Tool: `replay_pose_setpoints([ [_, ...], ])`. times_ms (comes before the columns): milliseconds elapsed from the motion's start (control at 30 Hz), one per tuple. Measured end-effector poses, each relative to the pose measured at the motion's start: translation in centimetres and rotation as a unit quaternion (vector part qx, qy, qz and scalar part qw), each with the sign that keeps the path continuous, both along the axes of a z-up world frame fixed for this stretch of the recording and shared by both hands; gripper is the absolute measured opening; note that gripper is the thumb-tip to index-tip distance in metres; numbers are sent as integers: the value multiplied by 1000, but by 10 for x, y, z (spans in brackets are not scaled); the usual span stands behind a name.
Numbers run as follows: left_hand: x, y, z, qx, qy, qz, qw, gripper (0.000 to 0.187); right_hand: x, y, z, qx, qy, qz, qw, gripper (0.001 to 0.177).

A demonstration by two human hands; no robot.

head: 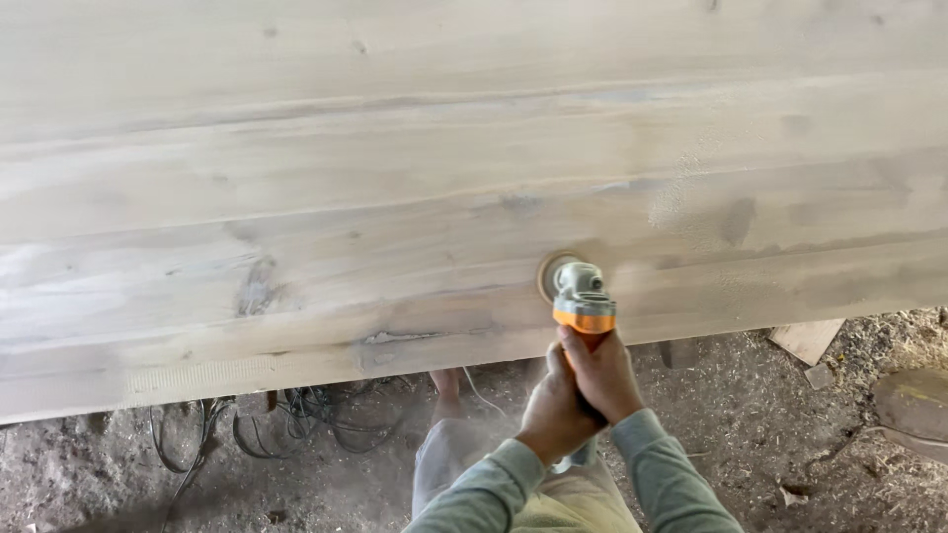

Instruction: The person uses a power sander to sand a large wooden surface, moving the tool across the board while periodically wiping the surface with a cloth.

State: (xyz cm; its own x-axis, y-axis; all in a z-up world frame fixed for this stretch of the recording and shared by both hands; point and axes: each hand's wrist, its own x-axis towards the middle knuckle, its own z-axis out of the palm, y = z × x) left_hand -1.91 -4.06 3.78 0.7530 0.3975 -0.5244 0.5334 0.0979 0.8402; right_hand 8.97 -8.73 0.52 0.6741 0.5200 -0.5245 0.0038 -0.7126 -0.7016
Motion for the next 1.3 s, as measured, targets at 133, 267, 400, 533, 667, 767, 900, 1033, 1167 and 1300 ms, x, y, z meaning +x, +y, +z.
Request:
replay_pose_setpoints([
  [133, -38, 23, 12, 15, 10, 41, 999, 95, -39, 28, 8, 48, 1, 19, 999, 57],
  [267, -72, 40, 14, 10, 16, 76, 997, 97, -73, 48, 15, 68, -4, 36, 997, 57],
  [400, -101, 56, 20, 18, 22, 95, 995, 99, -102, 69, 16, 55, -22, 69, 996, 58],
  [533, -133, 74, 22, 4, 35, 113, 993, 101, -132, 90, 11, 80, 6, 104, 991, 58],
  [667, -165, 86, 6, 13, 25, 132, 991, 96, -162, 115, 6, 68, 40, 149, 986, 53],
  [767, -191, 93, -10, 31, 17, 149, 988, 86, -186, 135, 10, 78, 71, 194, 975, 50],
  [900, -217, 105, -12, -13, 69, 237, 969, 77, -217, 170, 23, 82, 41, 284, 955, 54],
  [1033, -213, 101, -12, 168, -80, 327, 927, 71, -220, 188, 39, 69, -28, 367, 927, 52],
  [1167, -173, 85, -31, 40, -74, 347, 934, 51, -187, 178, 34, 47, -49, 378, 923, 51],
  [1300, -116, 58, -39, -17, -121, 277, 953, 35, -121, 146, 23, 31, -55, 321, 945, 50],
])
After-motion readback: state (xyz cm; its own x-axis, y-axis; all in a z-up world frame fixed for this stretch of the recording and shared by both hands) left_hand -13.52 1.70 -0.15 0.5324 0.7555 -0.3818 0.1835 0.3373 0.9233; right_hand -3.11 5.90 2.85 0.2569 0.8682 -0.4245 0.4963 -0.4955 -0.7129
